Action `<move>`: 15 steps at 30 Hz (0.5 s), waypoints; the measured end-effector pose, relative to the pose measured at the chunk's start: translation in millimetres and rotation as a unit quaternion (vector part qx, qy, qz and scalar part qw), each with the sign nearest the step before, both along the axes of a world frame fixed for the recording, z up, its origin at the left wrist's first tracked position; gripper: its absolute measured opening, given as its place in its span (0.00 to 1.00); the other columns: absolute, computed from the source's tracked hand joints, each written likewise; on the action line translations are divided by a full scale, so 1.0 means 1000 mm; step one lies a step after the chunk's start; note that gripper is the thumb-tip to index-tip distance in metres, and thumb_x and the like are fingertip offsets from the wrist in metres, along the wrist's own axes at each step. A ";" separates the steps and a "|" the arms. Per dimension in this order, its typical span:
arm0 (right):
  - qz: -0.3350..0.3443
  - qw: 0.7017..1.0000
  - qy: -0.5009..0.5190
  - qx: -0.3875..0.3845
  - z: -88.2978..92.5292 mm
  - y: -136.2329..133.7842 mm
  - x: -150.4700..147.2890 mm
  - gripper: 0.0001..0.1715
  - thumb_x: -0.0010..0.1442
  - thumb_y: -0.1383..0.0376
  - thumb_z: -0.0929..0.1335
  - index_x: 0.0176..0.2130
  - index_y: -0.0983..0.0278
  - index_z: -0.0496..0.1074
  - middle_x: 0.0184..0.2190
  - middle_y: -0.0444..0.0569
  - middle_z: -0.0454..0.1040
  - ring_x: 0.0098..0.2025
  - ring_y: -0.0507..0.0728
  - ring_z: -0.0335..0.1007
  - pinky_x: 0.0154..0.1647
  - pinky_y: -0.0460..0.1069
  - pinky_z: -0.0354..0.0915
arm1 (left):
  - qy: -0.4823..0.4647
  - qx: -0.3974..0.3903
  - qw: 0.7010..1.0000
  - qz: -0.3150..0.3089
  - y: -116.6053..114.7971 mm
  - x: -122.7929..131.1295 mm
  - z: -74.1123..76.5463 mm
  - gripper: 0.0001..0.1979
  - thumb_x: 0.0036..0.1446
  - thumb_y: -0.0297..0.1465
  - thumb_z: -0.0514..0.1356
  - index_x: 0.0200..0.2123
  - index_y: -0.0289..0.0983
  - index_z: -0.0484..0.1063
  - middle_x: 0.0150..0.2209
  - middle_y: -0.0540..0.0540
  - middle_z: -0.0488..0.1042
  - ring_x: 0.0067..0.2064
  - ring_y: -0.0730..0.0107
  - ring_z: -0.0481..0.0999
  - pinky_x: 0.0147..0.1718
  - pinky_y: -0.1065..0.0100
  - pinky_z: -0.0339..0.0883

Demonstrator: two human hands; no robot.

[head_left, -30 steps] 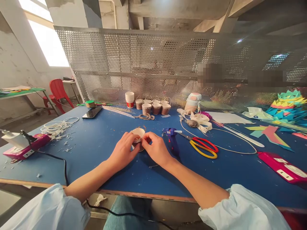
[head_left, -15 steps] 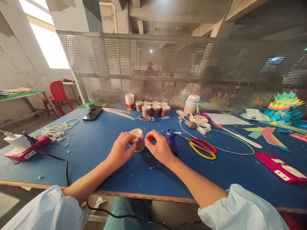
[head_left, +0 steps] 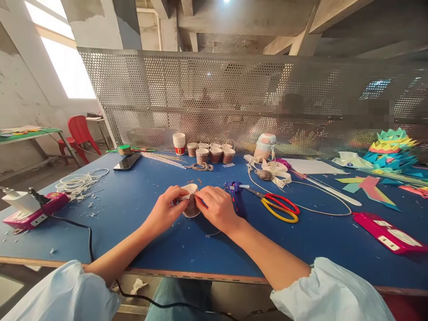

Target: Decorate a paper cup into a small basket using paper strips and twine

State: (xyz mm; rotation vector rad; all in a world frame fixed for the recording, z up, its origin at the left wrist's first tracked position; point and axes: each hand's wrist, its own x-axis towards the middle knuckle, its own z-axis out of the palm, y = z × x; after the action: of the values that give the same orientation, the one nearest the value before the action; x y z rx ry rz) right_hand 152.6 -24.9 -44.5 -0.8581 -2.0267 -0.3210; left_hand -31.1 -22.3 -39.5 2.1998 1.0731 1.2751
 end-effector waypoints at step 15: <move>0.027 0.998 0.051 -0.036 -0.004 0.007 0.000 0.10 0.58 0.74 0.61 0.29 0.60 0.60 0.25 0.43 0.66 0.28 0.52 0.64 0.32 0.47 0.64 | 0.065 0.044 0.997 -0.008 0.002 0.003 0.001 0.07 0.61 0.30 0.54 0.32 0.38 0.71 0.30 0.49 0.70 0.36 0.67 0.68 0.35 0.66 0.64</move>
State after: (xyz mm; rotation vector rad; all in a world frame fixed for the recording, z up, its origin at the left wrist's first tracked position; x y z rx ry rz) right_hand 152.9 -17.8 -48.0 -0.8446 -1.9733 -0.1712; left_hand -27.8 -20.0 -38.9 2.3813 1.0632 1.2089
